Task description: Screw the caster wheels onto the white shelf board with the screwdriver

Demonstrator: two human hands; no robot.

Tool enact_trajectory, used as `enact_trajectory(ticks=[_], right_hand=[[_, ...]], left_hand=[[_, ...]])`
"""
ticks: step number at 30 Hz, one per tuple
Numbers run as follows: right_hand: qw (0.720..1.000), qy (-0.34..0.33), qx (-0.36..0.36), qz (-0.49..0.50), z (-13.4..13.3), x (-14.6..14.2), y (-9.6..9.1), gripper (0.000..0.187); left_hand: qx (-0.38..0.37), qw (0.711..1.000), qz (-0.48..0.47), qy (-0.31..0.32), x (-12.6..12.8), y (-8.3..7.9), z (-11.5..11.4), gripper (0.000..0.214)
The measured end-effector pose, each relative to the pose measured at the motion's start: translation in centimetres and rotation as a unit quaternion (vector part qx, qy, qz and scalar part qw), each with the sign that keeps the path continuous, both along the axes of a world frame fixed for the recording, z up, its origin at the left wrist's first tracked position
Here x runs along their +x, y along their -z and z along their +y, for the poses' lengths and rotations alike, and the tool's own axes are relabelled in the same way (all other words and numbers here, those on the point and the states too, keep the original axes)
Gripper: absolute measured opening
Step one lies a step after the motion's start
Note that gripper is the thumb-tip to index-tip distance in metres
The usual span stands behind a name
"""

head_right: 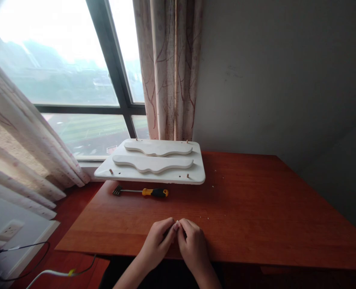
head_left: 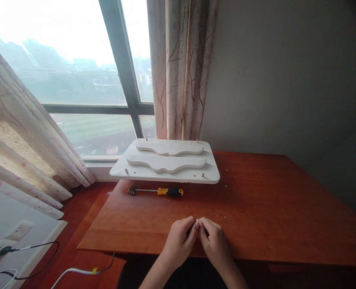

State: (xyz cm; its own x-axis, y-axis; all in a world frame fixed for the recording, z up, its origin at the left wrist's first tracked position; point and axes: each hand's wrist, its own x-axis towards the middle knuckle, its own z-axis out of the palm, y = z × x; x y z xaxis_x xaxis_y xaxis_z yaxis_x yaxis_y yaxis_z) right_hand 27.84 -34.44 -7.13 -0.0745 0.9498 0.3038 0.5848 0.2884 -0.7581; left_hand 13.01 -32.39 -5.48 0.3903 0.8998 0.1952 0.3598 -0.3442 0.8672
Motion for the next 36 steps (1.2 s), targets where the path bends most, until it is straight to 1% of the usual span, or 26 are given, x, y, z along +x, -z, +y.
enact_trajectory(ticks=[14, 22, 28, 36], right_hand=[[1.0, 0.0, 0.005, -0.01, 0.0, -0.04, 0.24, 0.036], [1.0, 0.001, 0.015, -0.009, -0.03, -0.04, -0.11, 0.036], [1.0, 0.002, 0.021, -0.008, 0.0, -0.03, -0.16, 0.037], [1.0, 0.0, 0.014, -0.011, 0.01, 0.04, -0.16, 0.036]], left_hand=[[-0.002, 1.0, 0.011, 0.0, -0.03, 0.35, -0.03, 0.036], [0.007, 1.0, 0.002, -0.002, 0.0, -0.03, -0.07, 0.036], [0.002, 1.0, -0.002, -0.003, -0.02, 0.03, -0.06, 0.036], [-0.002, 1.0, -0.014, -0.003, 0.01, -0.14, -0.12, 0.035]])
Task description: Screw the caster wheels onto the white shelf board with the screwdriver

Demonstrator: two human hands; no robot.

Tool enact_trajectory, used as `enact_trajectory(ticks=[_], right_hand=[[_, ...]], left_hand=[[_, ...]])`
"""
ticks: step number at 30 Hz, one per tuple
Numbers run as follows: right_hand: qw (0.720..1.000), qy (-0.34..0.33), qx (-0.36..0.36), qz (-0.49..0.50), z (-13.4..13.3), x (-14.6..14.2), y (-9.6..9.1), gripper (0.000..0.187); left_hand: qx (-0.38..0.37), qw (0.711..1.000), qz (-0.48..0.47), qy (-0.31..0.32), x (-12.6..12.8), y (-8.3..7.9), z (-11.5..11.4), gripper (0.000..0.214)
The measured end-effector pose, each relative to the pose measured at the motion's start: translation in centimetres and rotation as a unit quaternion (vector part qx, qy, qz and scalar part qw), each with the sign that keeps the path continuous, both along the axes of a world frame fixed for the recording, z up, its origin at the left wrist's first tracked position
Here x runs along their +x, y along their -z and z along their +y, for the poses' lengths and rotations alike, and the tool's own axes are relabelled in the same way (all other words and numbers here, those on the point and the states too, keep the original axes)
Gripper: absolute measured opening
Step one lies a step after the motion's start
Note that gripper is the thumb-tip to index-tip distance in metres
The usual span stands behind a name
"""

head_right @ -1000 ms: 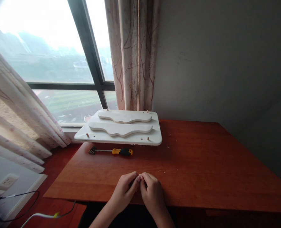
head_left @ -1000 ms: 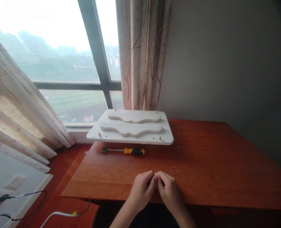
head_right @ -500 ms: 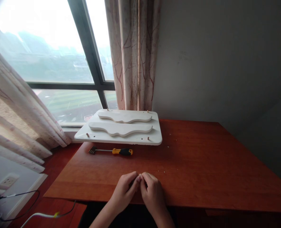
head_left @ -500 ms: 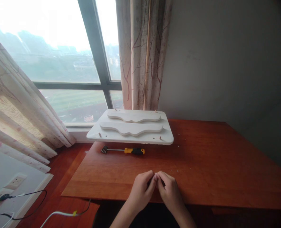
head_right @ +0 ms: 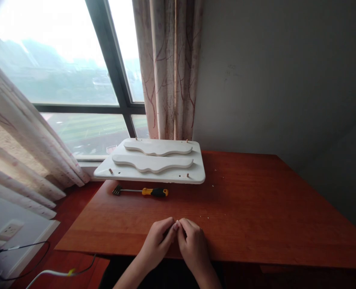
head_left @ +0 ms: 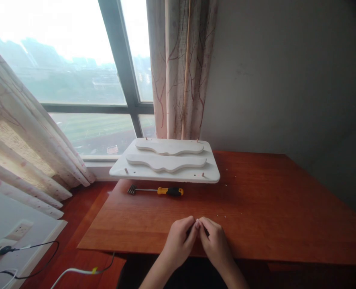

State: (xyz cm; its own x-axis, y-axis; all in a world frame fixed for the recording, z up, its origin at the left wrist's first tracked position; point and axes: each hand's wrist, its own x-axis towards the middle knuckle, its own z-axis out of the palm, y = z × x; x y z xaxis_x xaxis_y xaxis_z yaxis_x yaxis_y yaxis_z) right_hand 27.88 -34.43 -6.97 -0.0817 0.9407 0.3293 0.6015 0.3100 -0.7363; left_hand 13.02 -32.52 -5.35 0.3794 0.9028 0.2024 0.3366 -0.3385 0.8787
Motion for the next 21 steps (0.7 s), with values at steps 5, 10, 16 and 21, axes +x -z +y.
enact_trajectory(ticks=[5, 10, 16, 21], right_hand=[[1.0, 0.001, -0.006, -0.002, -0.02, -0.06, 0.12, 0.036], [1.0, 0.005, -0.001, -0.001, -0.02, -0.11, 0.22, 0.035], [1.0, 0.002, -0.005, 0.002, -0.06, -0.08, 0.04, 0.035], [1.0, 0.001, -0.017, 0.003, -0.08, -0.07, 0.12, 0.035]], left_hand=[[-0.002, 1.0, 0.007, 0.002, -0.01, 0.14, 0.04, 0.035], [-0.005, 1.0, 0.015, 0.003, -0.02, 0.16, 0.01, 0.037], [-0.012, 1.0, 0.018, 0.005, -0.12, 0.3, -0.11, 0.036], [-0.014, 1.0, 0.012, 0.005, -0.1, 0.2, -0.07, 0.036]])
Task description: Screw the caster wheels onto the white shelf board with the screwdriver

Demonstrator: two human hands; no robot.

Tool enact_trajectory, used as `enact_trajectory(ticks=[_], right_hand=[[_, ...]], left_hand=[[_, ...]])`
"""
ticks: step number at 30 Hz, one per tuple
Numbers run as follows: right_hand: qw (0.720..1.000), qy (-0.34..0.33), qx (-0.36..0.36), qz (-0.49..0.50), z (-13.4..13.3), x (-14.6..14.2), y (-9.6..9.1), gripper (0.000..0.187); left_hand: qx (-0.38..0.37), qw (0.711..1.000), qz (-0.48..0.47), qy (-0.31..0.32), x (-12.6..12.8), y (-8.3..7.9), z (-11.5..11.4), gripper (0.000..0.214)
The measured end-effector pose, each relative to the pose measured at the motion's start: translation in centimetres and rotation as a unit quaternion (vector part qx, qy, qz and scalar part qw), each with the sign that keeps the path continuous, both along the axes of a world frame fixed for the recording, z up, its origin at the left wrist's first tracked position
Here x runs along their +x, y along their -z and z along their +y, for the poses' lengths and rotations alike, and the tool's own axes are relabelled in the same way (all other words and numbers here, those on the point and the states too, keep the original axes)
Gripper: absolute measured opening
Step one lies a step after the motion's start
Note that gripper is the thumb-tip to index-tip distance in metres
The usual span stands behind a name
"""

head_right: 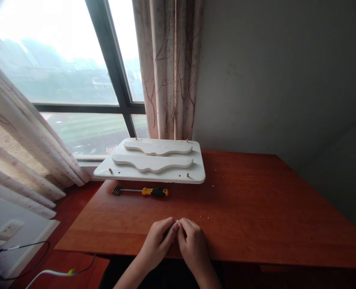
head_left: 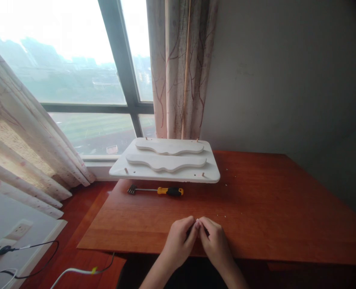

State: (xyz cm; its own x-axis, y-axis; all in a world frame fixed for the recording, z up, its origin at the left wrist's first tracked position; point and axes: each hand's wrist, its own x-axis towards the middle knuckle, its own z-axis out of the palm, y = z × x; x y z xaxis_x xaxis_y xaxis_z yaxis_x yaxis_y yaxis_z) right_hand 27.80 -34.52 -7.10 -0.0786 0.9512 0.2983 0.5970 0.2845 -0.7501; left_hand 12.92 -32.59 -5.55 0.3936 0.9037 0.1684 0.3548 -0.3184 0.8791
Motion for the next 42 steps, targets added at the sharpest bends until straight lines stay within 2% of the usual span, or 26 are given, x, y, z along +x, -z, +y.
enact_trajectory(ticks=[17, 42], right_hand=[[1.0, 0.003, 0.009, -0.001, 0.11, -0.02, 0.56, 0.034], [1.0, 0.0, 0.009, 0.004, 0.0, 0.03, 0.24, 0.035]], left_hand=[[0.007, 1.0, 0.008, -0.002, 0.09, 0.15, 0.09, 0.036], [0.012, 1.0, 0.003, -0.002, -0.01, -0.07, 0.01, 0.036]])
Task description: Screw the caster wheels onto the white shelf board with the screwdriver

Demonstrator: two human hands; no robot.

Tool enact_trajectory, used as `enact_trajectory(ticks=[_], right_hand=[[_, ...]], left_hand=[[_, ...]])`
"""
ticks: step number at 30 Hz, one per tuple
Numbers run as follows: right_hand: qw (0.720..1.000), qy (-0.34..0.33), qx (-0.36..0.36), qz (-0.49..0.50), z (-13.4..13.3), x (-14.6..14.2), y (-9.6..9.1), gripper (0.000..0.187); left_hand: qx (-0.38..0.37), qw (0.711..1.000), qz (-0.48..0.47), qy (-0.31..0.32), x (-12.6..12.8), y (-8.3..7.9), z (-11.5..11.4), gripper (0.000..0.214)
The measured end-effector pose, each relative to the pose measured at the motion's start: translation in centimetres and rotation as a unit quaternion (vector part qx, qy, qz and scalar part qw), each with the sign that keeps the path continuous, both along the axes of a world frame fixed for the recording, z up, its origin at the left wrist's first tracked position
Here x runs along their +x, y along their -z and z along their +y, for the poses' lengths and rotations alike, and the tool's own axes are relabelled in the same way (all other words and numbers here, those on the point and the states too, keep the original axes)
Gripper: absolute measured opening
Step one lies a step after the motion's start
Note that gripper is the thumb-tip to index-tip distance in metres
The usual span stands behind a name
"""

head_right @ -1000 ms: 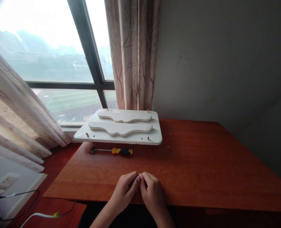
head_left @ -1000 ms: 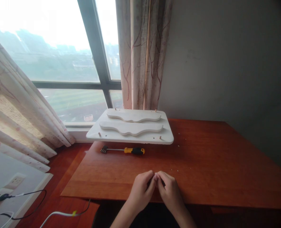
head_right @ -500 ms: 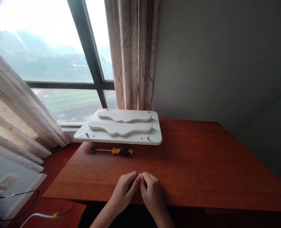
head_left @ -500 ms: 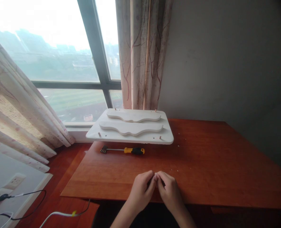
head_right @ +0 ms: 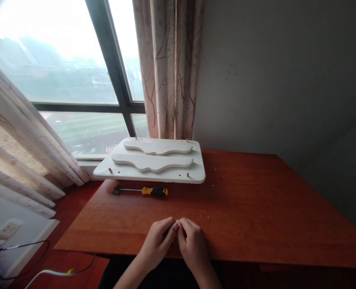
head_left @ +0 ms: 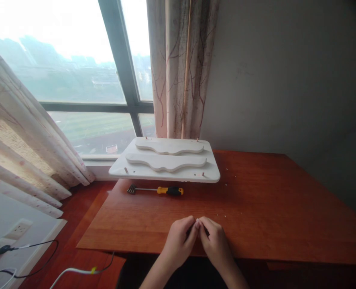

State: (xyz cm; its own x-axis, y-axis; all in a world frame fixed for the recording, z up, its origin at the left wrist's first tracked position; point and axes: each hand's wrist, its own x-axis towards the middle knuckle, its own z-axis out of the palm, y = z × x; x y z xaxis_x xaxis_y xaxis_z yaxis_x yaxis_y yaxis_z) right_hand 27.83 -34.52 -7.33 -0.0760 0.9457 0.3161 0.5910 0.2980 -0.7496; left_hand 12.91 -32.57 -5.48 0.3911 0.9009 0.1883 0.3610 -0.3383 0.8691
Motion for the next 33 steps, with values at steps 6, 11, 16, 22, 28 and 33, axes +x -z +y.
enact_trajectory(ticks=[6, 11, 16, 22, 28, 33], right_hand=[[1.0, 0.003, 0.007, -0.006, 0.12, -0.04, 0.21, 0.035], [1.0, 0.002, 0.001, -0.001, 0.05, -0.03, 0.07, 0.035], [1.0, 0.005, 0.002, -0.005, 0.01, 0.0, 0.02, 0.035], [1.0, 0.005, -0.001, -0.007, -0.07, -0.03, -0.29, 0.034], [1.0, 0.002, -0.001, -0.007, -0.05, -0.02, -0.34, 0.035], [1.0, 0.002, -0.005, -0.011, 0.01, 0.01, -0.03, 0.035]], left_hand=[[0.008, 1.0, 0.005, -0.005, 0.11, 0.01, 0.0, 0.036], [0.008, 1.0, 0.004, -0.005, 0.08, -0.1, 0.06, 0.035], [0.004, 1.0, 0.004, -0.002, 0.01, 0.06, 0.01, 0.034], [-0.004, 1.0, 0.003, 0.0, 0.02, 0.1, -0.12, 0.034], [-0.002, 1.0, 0.001, -0.004, 0.08, 0.08, -0.03, 0.034], [0.006, 1.0, 0.007, -0.004, 0.09, 0.1, -0.05, 0.035]])
